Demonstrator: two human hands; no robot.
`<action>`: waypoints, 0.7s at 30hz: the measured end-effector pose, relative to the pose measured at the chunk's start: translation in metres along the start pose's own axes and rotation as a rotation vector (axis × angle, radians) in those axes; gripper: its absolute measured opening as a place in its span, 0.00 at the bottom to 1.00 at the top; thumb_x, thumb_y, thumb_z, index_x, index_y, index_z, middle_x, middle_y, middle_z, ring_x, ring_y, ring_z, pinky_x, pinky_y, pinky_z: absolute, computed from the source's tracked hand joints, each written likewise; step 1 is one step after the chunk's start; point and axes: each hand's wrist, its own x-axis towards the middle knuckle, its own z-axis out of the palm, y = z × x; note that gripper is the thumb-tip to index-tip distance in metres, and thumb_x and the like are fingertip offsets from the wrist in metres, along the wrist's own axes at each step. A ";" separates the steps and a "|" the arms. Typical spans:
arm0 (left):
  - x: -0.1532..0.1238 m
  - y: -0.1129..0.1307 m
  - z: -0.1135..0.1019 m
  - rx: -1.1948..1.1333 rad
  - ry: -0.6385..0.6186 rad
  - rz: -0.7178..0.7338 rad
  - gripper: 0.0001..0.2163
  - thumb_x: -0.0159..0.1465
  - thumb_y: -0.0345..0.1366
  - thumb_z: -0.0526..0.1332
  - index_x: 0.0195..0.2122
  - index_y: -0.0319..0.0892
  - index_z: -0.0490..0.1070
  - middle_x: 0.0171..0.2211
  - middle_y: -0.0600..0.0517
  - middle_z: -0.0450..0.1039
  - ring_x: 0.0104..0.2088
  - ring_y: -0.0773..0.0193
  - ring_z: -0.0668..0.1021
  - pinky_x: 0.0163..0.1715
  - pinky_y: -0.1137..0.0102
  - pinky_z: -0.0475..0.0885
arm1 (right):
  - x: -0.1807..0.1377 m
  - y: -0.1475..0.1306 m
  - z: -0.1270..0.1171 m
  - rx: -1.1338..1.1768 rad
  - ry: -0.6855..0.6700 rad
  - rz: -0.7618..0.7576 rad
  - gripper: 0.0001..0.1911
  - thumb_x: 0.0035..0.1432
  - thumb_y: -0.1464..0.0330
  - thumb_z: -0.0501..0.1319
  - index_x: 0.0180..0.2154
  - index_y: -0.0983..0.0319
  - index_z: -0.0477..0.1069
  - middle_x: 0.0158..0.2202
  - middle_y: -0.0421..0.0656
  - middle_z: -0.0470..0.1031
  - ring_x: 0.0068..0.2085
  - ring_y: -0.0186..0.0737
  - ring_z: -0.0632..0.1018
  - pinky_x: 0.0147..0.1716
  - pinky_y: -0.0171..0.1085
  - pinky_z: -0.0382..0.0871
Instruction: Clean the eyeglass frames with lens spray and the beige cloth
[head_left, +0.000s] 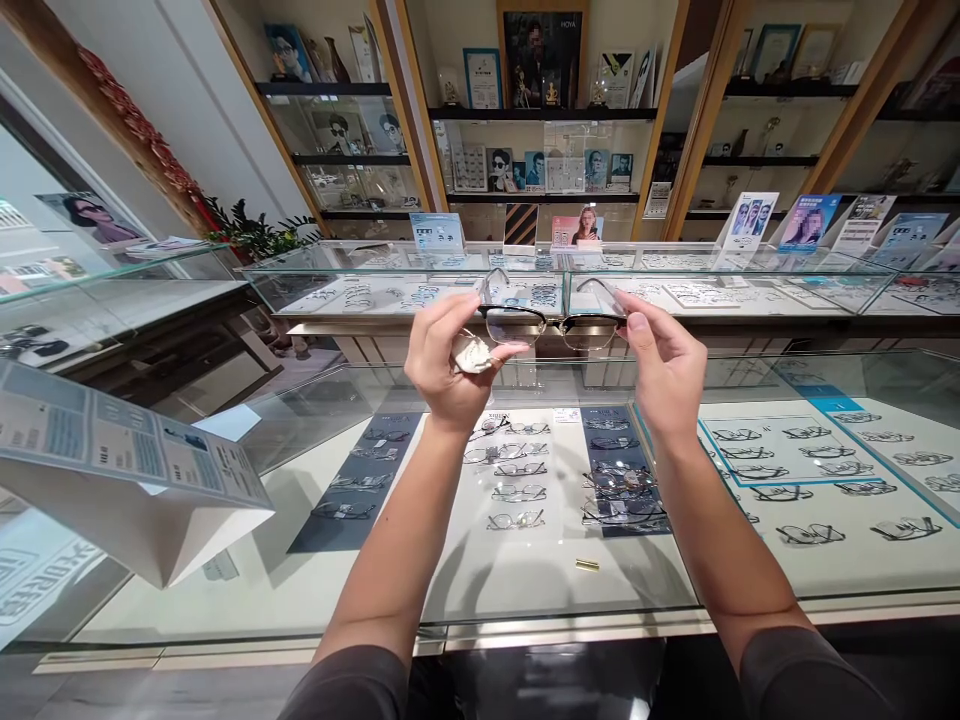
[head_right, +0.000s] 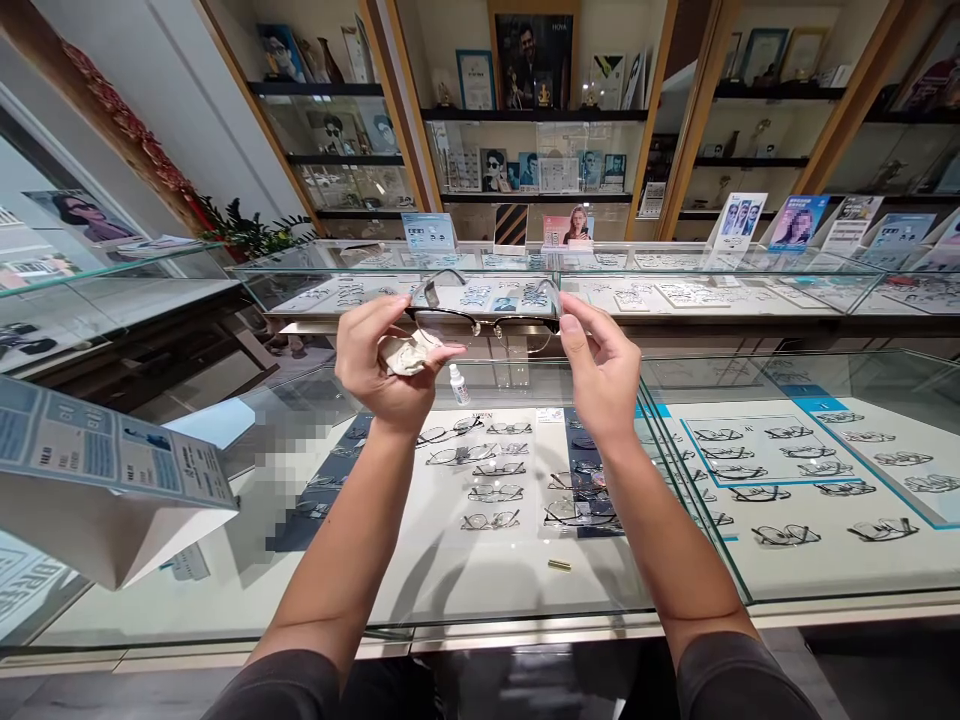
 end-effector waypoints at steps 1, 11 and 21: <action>0.000 0.001 0.000 -0.008 0.013 0.029 0.34 0.56 0.65 0.73 0.55 0.46 0.76 0.50 0.45 0.78 0.52 0.49 0.82 0.52 0.55 0.79 | 0.000 -0.001 0.000 0.004 0.002 0.001 0.18 0.70 0.53 0.65 0.55 0.53 0.83 0.58 0.46 0.84 0.62 0.53 0.81 0.63 0.57 0.78; 0.002 0.018 0.006 -0.070 0.026 0.040 0.31 0.59 0.58 0.74 0.57 0.46 0.76 0.50 0.46 0.79 0.51 0.53 0.82 0.49 0.59 0.80 | 0.000 -0.007 0.000 0.083 0.019 0.073 0.15 0.68 0.54 0.68 0.51 0.53 0.84 0.54 0.43 0.86 0.56 0.50 0.85 0.62 0.56 0.80; 0.000 0.015 0.008 -0.159 -0.031 -0.066 0.32 0.57 0.57 0.76 0.58 0.48 0.77 0.52 0.46 0.75 0.50 0.55 0.81 0.46 0.63 0.80 | -0.004 -0.013 0.002 0.174 -0.037 0.084 0.14 0.71 0.57 0.66 0.53 0.53 0.80 0.56 0.44 0.85 0.54 0.46 0.86 0.55 0.49 0.83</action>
